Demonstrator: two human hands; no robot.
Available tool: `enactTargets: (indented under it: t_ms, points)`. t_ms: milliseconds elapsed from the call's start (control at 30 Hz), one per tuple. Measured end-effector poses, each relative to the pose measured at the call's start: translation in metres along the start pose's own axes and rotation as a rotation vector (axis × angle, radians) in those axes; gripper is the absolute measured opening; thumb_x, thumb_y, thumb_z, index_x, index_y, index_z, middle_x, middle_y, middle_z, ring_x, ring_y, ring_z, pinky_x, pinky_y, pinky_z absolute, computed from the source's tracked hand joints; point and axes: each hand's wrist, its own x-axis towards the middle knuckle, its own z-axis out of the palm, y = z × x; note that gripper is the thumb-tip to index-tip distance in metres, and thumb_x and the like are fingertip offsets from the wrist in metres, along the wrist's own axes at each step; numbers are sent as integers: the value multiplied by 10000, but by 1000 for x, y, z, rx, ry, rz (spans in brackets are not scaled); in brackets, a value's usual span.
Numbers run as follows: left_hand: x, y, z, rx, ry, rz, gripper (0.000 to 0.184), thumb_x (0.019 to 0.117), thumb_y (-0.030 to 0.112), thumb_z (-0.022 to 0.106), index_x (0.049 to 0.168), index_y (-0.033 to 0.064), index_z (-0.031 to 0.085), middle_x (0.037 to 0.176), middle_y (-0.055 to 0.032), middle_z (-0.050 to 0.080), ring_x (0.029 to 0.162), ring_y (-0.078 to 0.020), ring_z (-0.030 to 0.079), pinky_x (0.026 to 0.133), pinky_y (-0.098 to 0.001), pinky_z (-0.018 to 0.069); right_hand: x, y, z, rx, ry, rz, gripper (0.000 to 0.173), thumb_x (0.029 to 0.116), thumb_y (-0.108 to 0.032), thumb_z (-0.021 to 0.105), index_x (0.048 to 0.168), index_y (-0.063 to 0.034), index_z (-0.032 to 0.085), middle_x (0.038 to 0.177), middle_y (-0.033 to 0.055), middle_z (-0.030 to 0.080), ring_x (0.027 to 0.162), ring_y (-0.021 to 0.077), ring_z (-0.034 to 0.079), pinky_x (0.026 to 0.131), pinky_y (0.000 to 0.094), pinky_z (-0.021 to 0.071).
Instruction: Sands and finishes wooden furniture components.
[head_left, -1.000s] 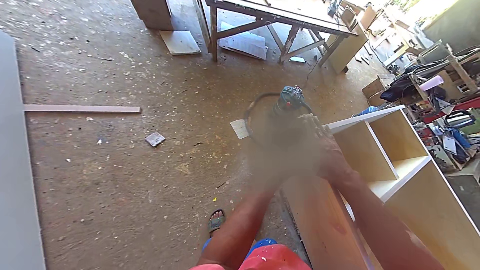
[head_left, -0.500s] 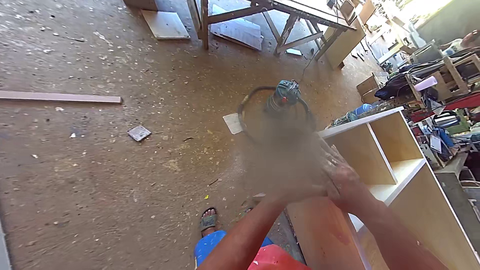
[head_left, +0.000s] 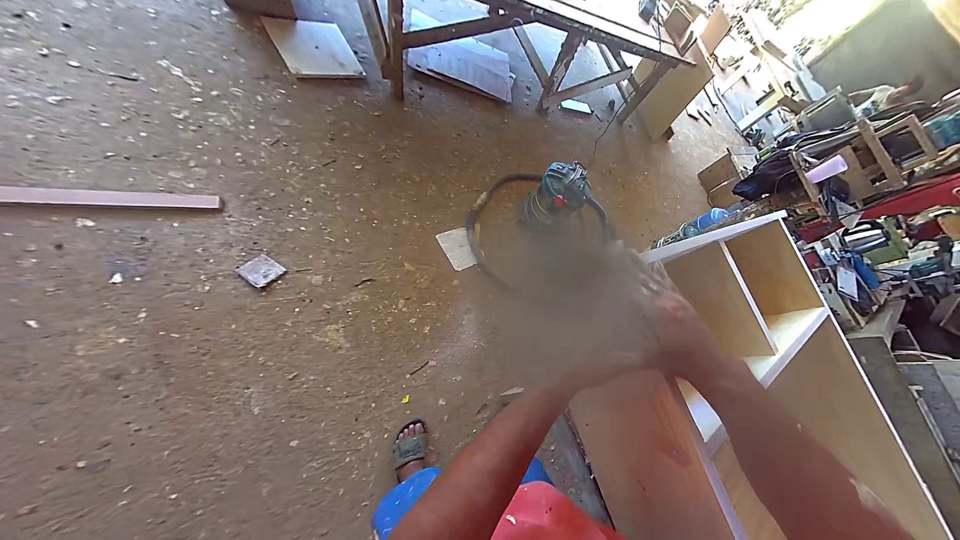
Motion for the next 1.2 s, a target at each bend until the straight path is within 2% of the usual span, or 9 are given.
enactTargets:
  t_ms: [67,133,367,433,500,600,733,867,1200]
  points:
    - [-1,1,2,-17,-3,-3,1409,639,620,864,1643,67,46,1706,-185,74,1583,-303,68,1267,-483,149,-1,-2,-2,-7,-5,19,497,1048,-171,395,1524,-49,474,1625,83,399,1538,221,300,1269,483,223]
    - [-4,-1,5,-6,14,-5,1323,628,642,853,1616,51,201,1660,-199,231,1547,-321,193,1239,-512,211,-31,-7,-1,10,5,35,476,1047,-172,386,1490,-62,523,1610,65,426,1528,211,325,1268,505,242]
    - [-6,8,-4,1,50,29,1253,628,615,864,1589,57,285,1628,-201,301,1527,-311,254,1223,-498,268,6,-6,5,-49,25,45,494,1033,-160,430,1508,-34,488,1612,97,417,1524,248,331,1248,541,241]
    - [-12,17,-9,56,5,10,1309,642,650,828,1629,89,177,1669,-182,225,1557,-303,192,1237,-515,241,1,-8,3,-22,23,37,500,1034,-145,422,1523,-52,473,1624,81,401,1534,232,310,1264,513,225]
    - [-10,10,-4,47,13,-11,1208,639,598,862,1573,58,321,1610,-197,343,1511,-318,292,1213,-507,281,-30,-13,2,7,13,40,484,1039,-158,390,1499,-72,514,1625,59,402,1538,210,299,1271,536,215]
    - [-3,-1,0,-4,29,-13,1417,631,538,900,1642,64,27,1705,-199,46,1581,-320,80,1254,-507,198,-41,-14,4,-16,12,61,477,1040,-176,381,1479,-92,548,1605,41,437,1533,216,311,1249,564,234]
    - [1,-2,2,-17,77,31,1493,579,598,908,1647,99,-9,1716,-160,4,1587,-293,40,1255,-503,196,8,-4,3,-62,29,65,483,1065,-172,382,1524,-52,471,1624,84,401,1536,249,305,1253,530,233]
    - [-3,-3,2,17,61,5,1411,600,607,891,1634,64,99,1697,-190,110,1571,-316,123,1239,-514,229,-37,-14,5,-3,42,88,482,1052,-174,365,1501,-79,514,1618,45,416,1547,209,278,1264,551,223]
    - [-1,-11,7,47,90,76,1573,522,578,928,1639,72,-58,1708,-202,-8,1582,-340,58,1248,-533,208,-84,-24,13,73,82,108,453,1079,-233,359,1455,-113,582,1586,23,465,1527,226,324,1249,569,246]
